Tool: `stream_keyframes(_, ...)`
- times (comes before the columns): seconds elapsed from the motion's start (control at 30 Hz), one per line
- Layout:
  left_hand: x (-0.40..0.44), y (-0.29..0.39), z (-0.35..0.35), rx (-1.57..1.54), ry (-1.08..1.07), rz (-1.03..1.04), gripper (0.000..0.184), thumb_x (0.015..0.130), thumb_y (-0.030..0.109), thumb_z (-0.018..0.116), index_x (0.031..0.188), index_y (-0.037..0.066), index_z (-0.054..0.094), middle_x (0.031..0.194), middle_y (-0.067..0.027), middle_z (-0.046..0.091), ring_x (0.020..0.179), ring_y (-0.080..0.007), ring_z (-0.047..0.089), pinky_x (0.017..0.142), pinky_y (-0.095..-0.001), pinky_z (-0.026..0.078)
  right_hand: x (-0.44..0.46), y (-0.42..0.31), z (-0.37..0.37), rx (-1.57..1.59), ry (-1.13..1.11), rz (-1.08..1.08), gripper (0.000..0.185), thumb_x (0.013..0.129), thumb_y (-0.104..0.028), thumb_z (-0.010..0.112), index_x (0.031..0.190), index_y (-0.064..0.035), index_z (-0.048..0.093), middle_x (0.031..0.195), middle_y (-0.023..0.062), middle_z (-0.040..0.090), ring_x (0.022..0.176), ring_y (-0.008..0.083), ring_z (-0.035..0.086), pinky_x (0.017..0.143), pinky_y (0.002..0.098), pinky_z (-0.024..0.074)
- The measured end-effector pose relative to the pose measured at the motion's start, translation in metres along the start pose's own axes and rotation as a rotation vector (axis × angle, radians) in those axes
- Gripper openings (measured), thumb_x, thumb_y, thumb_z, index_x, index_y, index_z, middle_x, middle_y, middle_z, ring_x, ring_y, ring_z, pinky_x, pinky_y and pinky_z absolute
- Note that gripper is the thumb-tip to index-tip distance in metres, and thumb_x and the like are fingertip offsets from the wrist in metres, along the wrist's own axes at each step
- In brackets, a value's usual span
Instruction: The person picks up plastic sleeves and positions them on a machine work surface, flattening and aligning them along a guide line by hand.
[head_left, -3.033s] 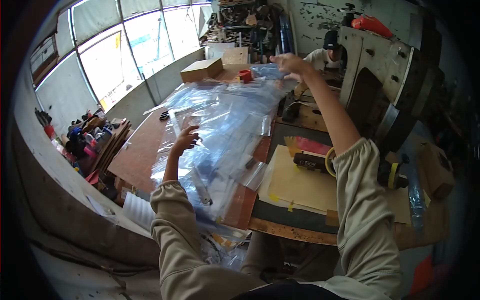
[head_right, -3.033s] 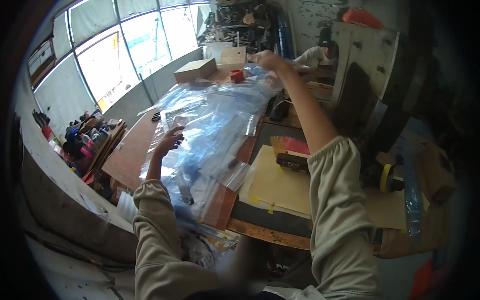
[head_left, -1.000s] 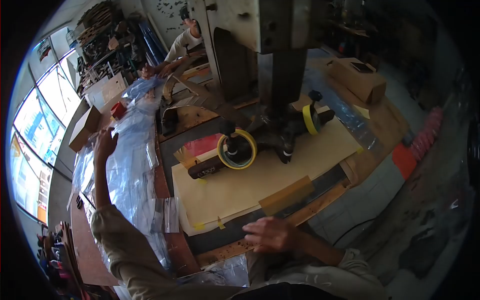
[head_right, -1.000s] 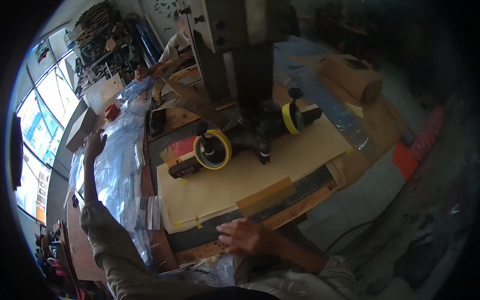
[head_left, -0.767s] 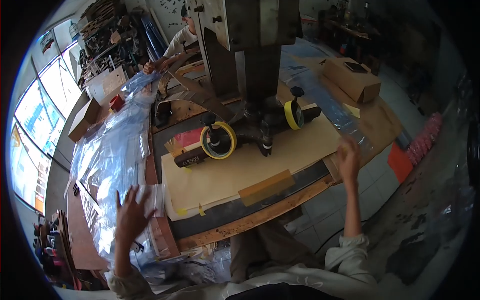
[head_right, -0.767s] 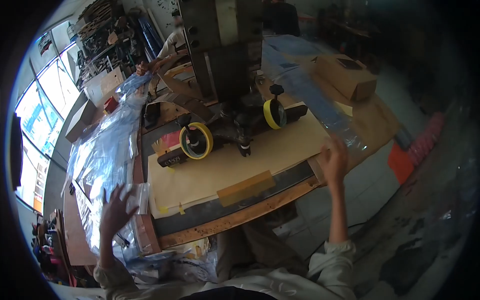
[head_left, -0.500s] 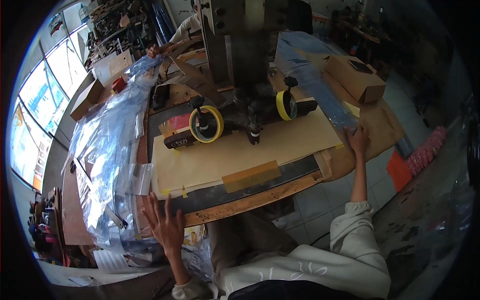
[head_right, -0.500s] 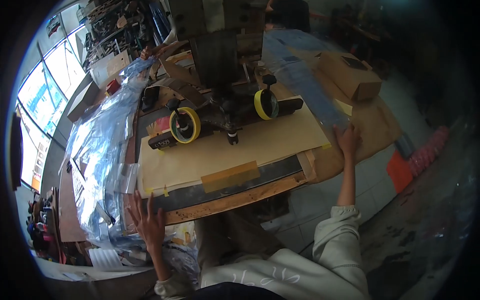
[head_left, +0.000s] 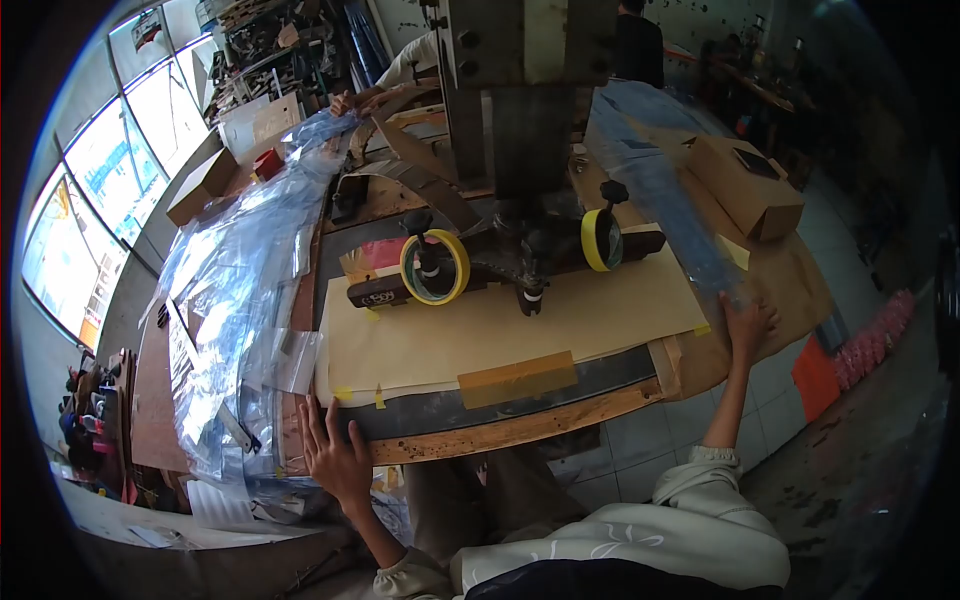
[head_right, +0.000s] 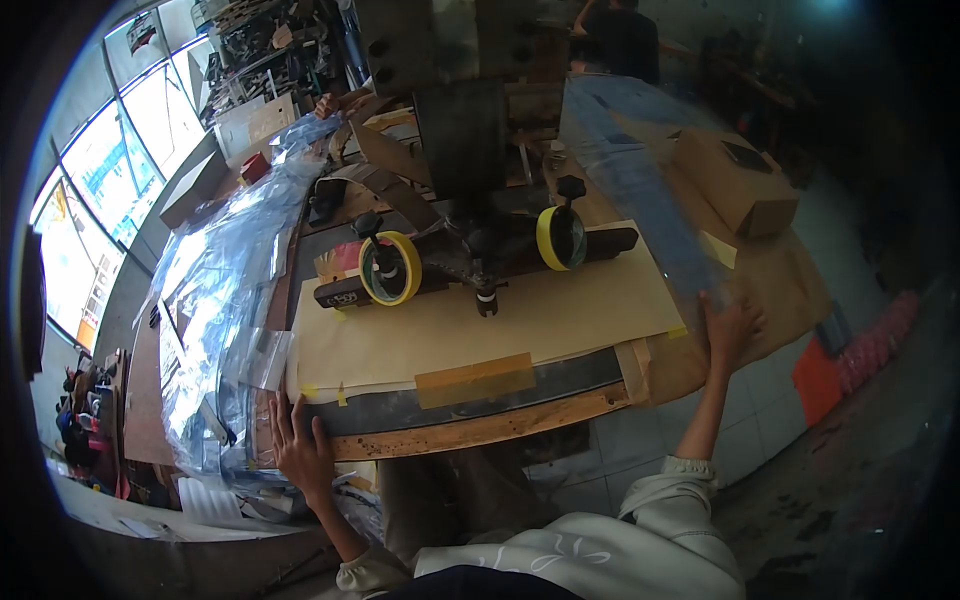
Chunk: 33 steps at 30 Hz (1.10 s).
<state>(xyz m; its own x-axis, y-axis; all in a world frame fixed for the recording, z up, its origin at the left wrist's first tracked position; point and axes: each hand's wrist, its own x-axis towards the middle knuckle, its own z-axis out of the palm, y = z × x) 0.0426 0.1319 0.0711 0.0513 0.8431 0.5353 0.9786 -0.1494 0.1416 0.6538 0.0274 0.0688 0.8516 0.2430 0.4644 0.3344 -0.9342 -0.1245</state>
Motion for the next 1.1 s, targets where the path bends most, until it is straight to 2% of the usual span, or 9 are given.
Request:
stream_keyframes(0.13,-0.001,-0.001,-0.001,0.002,-0.003,0.005,0.039,0.092,0.028,0.05,0.126,0.01,0.059,0.142,-0.0153,0.047,0.134,-0.0346,0.042,0.109,-0.0458,0.034,0.027,0.028,0.014,0.161,-0.204,-0.155,0.065,0.077,-0.055,0.07,0.106,0.0025,0.063,0.095,0.0189,0.065,0.094,0.0345,0.062,0.085,0.0442,0.0484)
stream_keyframes(0.23,0.0,-0.001,0.002,-0.003,-0.001,0.007,0.039,0.093,0.029,0.05,0.127,0.011,0.059,0.142,-0.0142,0.048,0.133,-0.0342,0.043,0.107,-0.0457,0.035,0.045,0.055,0.036,0.57,-0.006,-0.33,0.044,0.079,-0.038,0.074,0.092,0.0019,0.063,0.078,0.0157,0.066,0.071,0.0283,0.064,0.066,0.0356,0.0481)
stream_keyframes(0.33,0.0,-0.002,0.002,-0.012,0.001,0.006,0.038,0.094,0.029,0.049,0.127,0.012,0.058,0.14,-0.0123,0.05,0.132,-0.034,0.044,0.107,-0.0456,0.036,0.047,0.071,-0.01,0.827,-0.382,-0.03,0.032,0.084,-0.028,0.068,0.086,0.0033,0.061,0.067,0.0087,0.06,0.064,0.0174,0.058,0.059,0.0343,0.0436)
stream_keyframes(0.43,-0.002,-0.003,0.002,-0.018,0.006,0.011,0.038,0.094,0.029,0.048,0.127,0.013,0.058,0.139,-0.0115,0.052,0.131,-0.0339,0.045,0.106,-0.0455,0.037,0.03,0.101,-0.024,0.825,-0.457,-0.043,0.029,0.086,-0.025,0.066,0.08,0.0029,0.06,0.061,0.0041,0.052,0.059,0.0108,0.051,0.056,0.0311,0.0403)
stream_keyframes(0.6,-0.001,-0.003,0.001,-0.04,0.006,0.028,0.038,0.094,0.029,0.049,0.127,0.013,0.059,0.135,-0.0122,0.054,0.128,-0.0342,0.047,0.105,-0.0458,0.038,-0.012,0.126,-0.002,0.438,-0.269,-0.055,0.042,0.08,-0.035,0.075,0.088,0.0047,0.063,0.095,0.0181,0.066,0.091,0.029,0.063,0.08,0.0398,0.0467)
stream_keyframes(0.7,-0.001,-0.006,0.001,-0.042,0.008,0.054,0.038,0.093,0.029,0.05,0.125,0.012,0.06,0.134,-0.0126,0.054,0.126,-0.0336,0.049,0.105,-0.0455,0.038,-0.032,0.123,0.013,0.793,-0.211,0.139,0.045,0.078,-0.038,0.077,0.093,0.0029,0.064,0.096,0.0189,0.065,0.093,0.0313,0.063,0.084,0.0394,0.047)
stream_keyframes(0.8,-0.002,-0.008,0.002,-0.048,0.021,0.078,0.037,0.092,0.029,0.051,0.124,0.012,0.061,0.134,-0.0118,0.055,0.124,-0.0317,0.05,0.104,-0.0446,0.038,-0.033,0.122,0.027,0.684,-0.008,0.191,0.053,0.074,-0.037,0.08,0.105,0.0017,0.062,0.095,0.0164,0.067,0.081,0.0261,0.064,0.078,0.0382,0.05)
stream_keyframes(0.9,-0.002,-0.006,0.001,-0.068,0.027,0.056,0.037,0.092,0.029,0.052,0.123,0.012,0.061,0.133,-0.0114,0.055,0.124,-0.0313,0.051,0.104,-0.0443,0.038,-0.021,0.115,0.033,0.569,0.083,-0.037,0.056,0.073,-0.038,0.08,0.109,0.0014,0.062,0.096,0.0192,0.067,0.09,0.0329,0.065,0.083,0.0401,0.0492)
stream_keyframes(1.1,-0.004,-0.005,0.002,-0.079,0.041,0.029,0.036,0.092,0.028,0.052,0.122,0.012,0.062,0.132,-0.0101,0.056,0.123,-0.03,0.052,0.102,-0.043,0.039,0.0,0.07,0.024,0.316,0.156,-0.067,0.058,0.072,-0.046,0.079,0.103,0.0009,0.066,0.101,0.0215,0.066,0.102,0.0362,0.062,0.088,0.0434,0.047)
